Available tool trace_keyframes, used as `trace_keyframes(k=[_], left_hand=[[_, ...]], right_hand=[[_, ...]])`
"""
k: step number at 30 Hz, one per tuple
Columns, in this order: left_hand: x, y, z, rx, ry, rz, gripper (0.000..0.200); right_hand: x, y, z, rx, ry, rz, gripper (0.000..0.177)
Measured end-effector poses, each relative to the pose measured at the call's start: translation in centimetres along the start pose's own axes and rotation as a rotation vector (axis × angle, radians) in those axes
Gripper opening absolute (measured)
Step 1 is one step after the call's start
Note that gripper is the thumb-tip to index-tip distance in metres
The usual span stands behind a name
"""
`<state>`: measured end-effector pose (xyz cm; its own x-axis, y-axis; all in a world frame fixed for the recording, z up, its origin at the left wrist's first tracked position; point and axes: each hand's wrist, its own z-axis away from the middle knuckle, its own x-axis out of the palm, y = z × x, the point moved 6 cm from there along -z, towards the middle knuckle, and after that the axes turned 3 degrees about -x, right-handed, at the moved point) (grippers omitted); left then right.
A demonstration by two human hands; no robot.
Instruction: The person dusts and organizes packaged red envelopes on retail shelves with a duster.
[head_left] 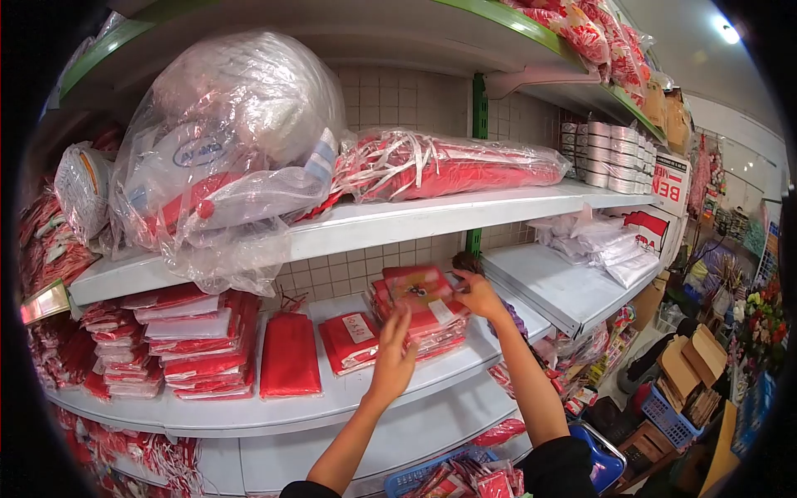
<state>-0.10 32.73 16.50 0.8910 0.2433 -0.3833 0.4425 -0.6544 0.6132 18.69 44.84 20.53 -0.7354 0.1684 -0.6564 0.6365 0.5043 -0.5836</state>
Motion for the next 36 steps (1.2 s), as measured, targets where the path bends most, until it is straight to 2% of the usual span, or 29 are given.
trace_keyframes(k=[1, 3, 4, 5, 8, 12, 15, 21, 24, 25, 28, 32, 34, 35, 36], left_hand=[[0.7, -0.4, 0.4, -0.019, -0.069, -0.077, 0.054], [1.8, -0.8, 1.2, -0.011, -0.197, -0.241, 0.058], [1.9, -0.6, 1.3, -0.009, -0.191, -0.279, 0.058], [2.0, -0.2, 1.4, -0.008, -0.185, -0.317, 0.058], [1.9, 0.0, 1.4, 0.004, -0.164, -0.332, 0.059], [1.4, 0.5, 1.4, -0.051, -0.125, -0.17, 0.064], [1.2, 0.6, 1.5, -0.06, -0.121, -0.201, 0.066], [1.1, 0.8, 1.6, -0.075, -0.11, -0.248, 0.064], [1.1, 0.7, 1.6, 0.014, -0.058, -0.299, 0.059], [1.0, 0.7, 1.6, -0.019, -0.063, -0.262, 0.052], [1.1, 1.0, 1.8, 0.047, -0.088, -0.342, 0.049], [0.2, 4.2, 2.2, 0.272, 0.035, -0.421, 0.04], [0.0, 6.3, 3.3, 0.36, -0.004, -0.272, 0.035], [-0.1, 7.0, 4.5, 0.286, 0.043, -0.099, 0.032], [0.4, 7.7, 5.9, 0.286, 0.031, -0.061, 0.031]], right_hand=[[-0.4, -0.2, 0.3, -0.094, 0.149, 0.171, 0.041], [-0.1, -1.8, 1.5, -0.161, 0.096, 0.15, 0.037], [0.2, -3.0, 2.1, -0.194, 0.068, 0.141, 0.034], [1.4, -2.5, 2.8, -0.322, 0.166, 0.235, 0.03], [3.3, -4.3, 4.9, -0.18, 0.028, 0.323, 0.028], [4.2, -3.5, 5.5, -0.269, 0.111, 0.27, 0.025], [3.9, -4.8, 6.6, -0.343, 0.136, 0.233, 0.023], [4.8, -5.9, 7.2, -0.34, 0.15, 0.329, 0.023], [5.0, -5.3, 7.2, -0.322, 0.118, 0.266, 0.024], [5.0, -5.3, 7.4, -0.315, 0.137, 0.265, 0.024], [4.4, -5.9, 8.7, -0.329, 0.235, 0.275, 0.025], [2.7, -7.2, 13.2, -0.348, 0.435, 0.233, 0.024], [2.0, -6.8, 16.9, -0.32, 0.525, 0.182, 0.022], [2.0, -6.3, 19.3, -0.336, 0.594, 0.196, 0.019], [2.3, -5.5, 21.6, -0.308, 0.573, 0.226, 0.019]])
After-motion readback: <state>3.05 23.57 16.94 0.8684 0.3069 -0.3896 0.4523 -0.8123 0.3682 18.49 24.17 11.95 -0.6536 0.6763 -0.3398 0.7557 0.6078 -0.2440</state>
